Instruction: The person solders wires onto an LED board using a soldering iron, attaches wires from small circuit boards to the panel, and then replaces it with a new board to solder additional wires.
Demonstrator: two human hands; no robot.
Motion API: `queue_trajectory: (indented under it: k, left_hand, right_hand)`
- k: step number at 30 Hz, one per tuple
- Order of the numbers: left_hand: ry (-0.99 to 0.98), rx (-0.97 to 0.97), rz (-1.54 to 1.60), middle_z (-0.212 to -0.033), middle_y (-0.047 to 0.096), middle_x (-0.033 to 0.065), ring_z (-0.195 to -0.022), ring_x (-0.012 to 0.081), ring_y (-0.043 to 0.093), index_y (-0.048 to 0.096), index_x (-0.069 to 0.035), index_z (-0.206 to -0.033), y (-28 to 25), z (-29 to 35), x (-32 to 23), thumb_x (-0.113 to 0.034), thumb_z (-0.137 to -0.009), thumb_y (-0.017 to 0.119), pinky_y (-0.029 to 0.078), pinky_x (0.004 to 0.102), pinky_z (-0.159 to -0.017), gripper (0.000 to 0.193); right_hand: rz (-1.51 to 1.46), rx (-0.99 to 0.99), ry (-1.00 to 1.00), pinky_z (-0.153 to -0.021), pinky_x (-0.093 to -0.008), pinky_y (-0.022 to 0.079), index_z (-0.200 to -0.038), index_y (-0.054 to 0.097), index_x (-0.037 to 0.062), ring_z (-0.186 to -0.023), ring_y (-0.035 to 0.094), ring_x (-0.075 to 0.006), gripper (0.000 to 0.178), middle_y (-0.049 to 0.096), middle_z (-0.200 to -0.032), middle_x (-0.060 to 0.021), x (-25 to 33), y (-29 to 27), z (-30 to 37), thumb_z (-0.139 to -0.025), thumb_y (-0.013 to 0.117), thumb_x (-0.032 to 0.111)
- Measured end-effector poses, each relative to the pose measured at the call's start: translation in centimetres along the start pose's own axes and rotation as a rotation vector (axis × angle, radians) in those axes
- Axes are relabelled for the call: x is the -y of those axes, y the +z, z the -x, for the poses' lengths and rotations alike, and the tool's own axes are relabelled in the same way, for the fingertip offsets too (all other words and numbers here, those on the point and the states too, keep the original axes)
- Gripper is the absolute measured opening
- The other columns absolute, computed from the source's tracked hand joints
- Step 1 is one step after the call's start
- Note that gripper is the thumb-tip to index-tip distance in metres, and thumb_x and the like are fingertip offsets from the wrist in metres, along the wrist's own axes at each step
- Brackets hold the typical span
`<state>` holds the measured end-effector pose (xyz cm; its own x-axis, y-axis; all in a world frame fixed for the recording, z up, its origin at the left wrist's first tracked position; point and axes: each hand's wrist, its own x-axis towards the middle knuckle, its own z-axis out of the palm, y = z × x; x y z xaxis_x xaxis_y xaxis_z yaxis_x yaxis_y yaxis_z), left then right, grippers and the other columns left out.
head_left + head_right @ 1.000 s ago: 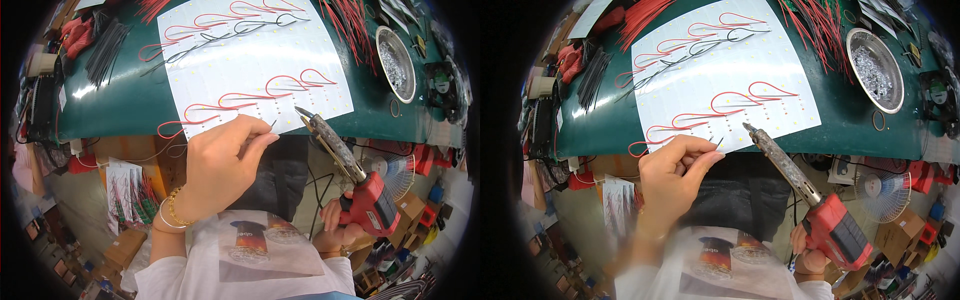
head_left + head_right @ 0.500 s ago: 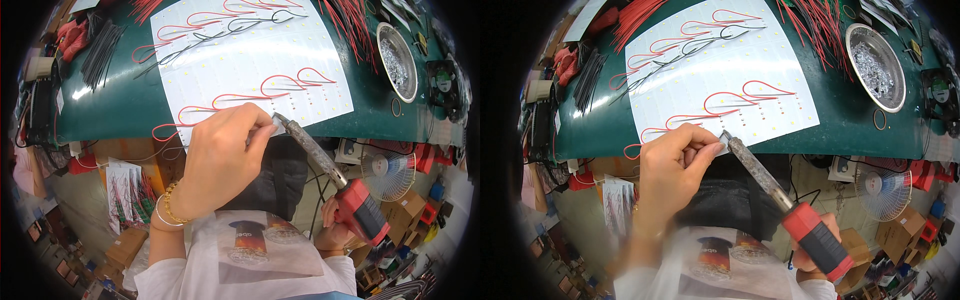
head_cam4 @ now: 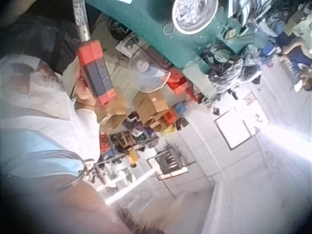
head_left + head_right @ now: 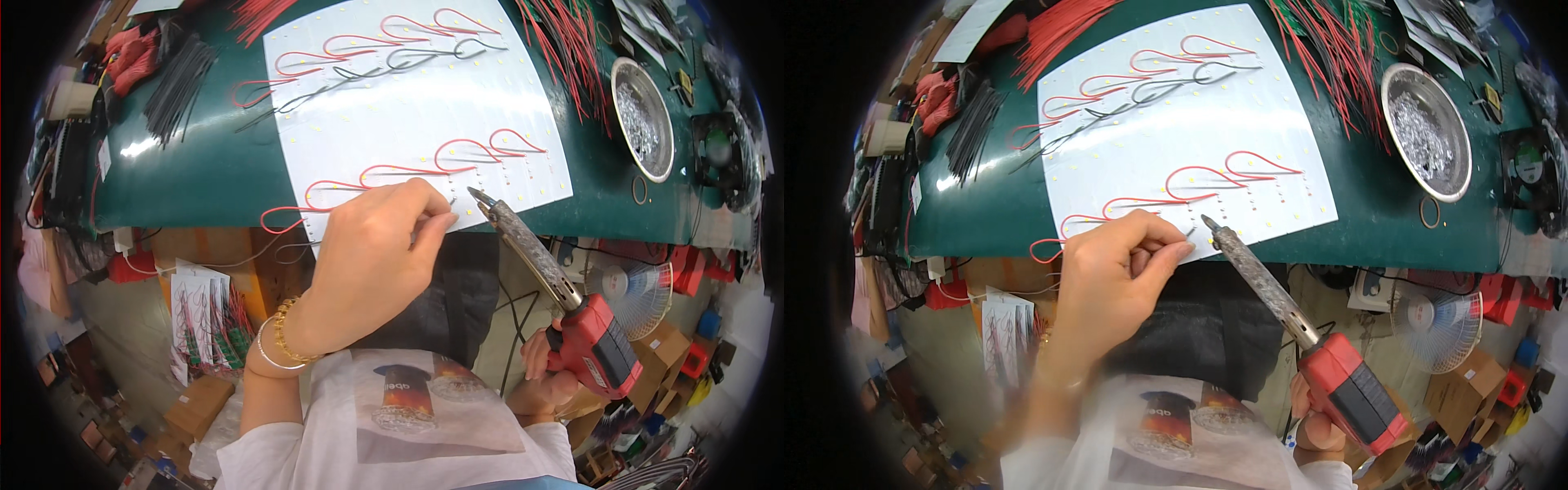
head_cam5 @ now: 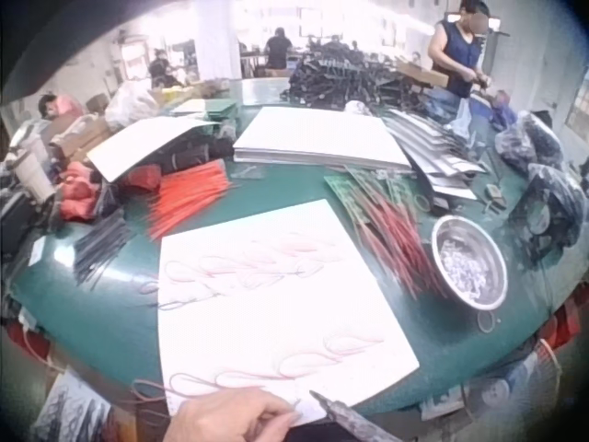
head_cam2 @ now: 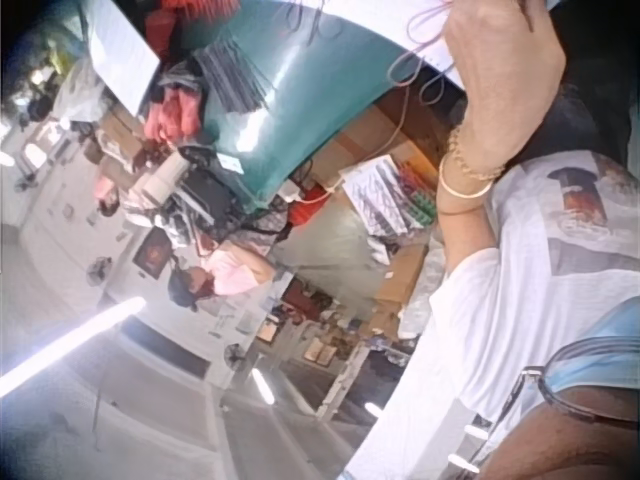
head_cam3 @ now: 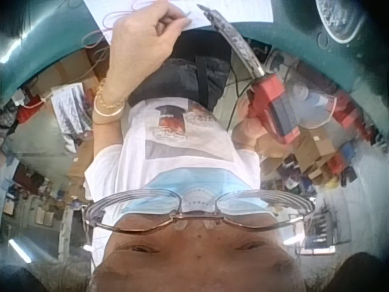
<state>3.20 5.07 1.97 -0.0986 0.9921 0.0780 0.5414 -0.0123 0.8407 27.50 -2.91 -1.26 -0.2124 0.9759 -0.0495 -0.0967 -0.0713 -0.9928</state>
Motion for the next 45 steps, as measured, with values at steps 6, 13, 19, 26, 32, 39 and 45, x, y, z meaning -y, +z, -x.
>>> queue_trajectory:
  k: [6,13,19,26,32,39,45]
  left_hand:
    - [0.197,-0.116,-0.045,-0.068,0.056,0.0044,-0.058,0.0115,0.052,0.06,-0.003,-0.077,-2.8,-0.7,0.9,-0.003,-0.072,0.068,0.037,0.0236,-0.049,0.009]
    - [0.095,-0.549,-0.891,-0.085,0.059,0.0097,-0.076,0.0253,0.054,0.058,-0.003,-0.089,-15.0,-6.5,11.7,-0.008,-0.073,0.066,0.044,0.0343,-0.07,0.018]
    - [0.078,-0.305,-0.736,-0.083,0.06,0.0178,-0.081,0.0345,0.056,0.057,-0.002,-0.092,-15.7,-8.9,13.6,-0.001,-0.077,0.056,0.043,0.0419,-0.071,0.015]
    - [0.083,-0.275,-0.828,-0.091,0.056,0.0152,-0.088,0.0317,0.052,0.052,-0.004,-0.1,-15.6,-9.1,13.5,0.002,-0.08,0.051,0.041,0.0404,-0.077,0.021]
    - [0.136,-0.342,-0.899,-0.092,0.055,0.0156,-0.088,0.0328,0.051,0.052,-0.002,-0.1,-15.4,-8.3,13.6,0.005,-0.08,0.047,0.04,0.0405,-0.077,0.022]
    - [0.117,-0.393,-0.754,-0.088,0.052,0.0173,-0.085,0.0356,0.052,0.052,0.001,-0.092,-15.2,-8.0,12.3,0.007,-0.077,0.047,0.041,0.0416,-0.075,0.017]
    - [0.085,-0.357,-0.733,-0.087,0.055,0.0187,-0.083,0.037,0.054,0.051,0.001,-0.088,-16.0,-7.7,12.2,-0.003,-0.083,0.049,0.042,0.043,-0.072,0.006]
  right_hand:
    - [-0.231,-0.094,-0.169,-0.036,-0.0222,0.032,-0.121,0.035,-0.0084,-0.034,0.036,-0.0095,0.079,0.039,-0.043,0.0021,-1.2,-0.7,-0.1,-0.081,0.051,0.058]
    - [-0.181,-0.107,-0.188,-0.034,-0.0212,0.032,-0.119,0.034,-0.0093,-0.032,0.035,-0.0092,0.074,0.038,-0.043,0.001,-0.4,-0.9,-0.9,-0.084,0.051,0.053]
    - [-0.062,-0.188,-0.221,-0.036,-0.022,0.033,-0.119,0.036,-0.011,-0.033,0.036,-0.009,0.073,0.039,-0.043,0.001,-0.3,0.3,-1.0,-0.084,0.051,0.052]
    - [0.015,-0.254,-0.209,-0.037,-0.0223,0.034,-0.119,0.036,-0.0125,-0.034,0.037,-0.0087,0.075,0.04,-0.043,0.0015,1.2,0.6,-1.2,-0.084,0.051,0.052]
    - [0.133,-0.339,-0.371,-0.038,-0.0222,0.034,-0.118,0.036,-0.0138,-0.035,0.038,-0.0092,0.075,0.04,-0.044,0.0009,1.3,0.9,-1.9,-0.082,0.057,0.049]
    - [0.1,-0.238,-0.488,-0.039,-0.022,0.033,-0.118,0.035,-0.0149,-0.035,0.038,-0.0091,0.077,0.041,-0.045,0.0004,1.7,-1.3,-1.8,-0.081,0.059,0.047]
    - [0.152,-0.232,-0.526,-0.039,-0.0217,0.033,-0.118,0.035,-0.0162,-0.036,0.038,-0.0089,0.078,0.041,-0.046,-0.0003,1.0,-1.4,-1.9,-0.08,0.061,0.046]
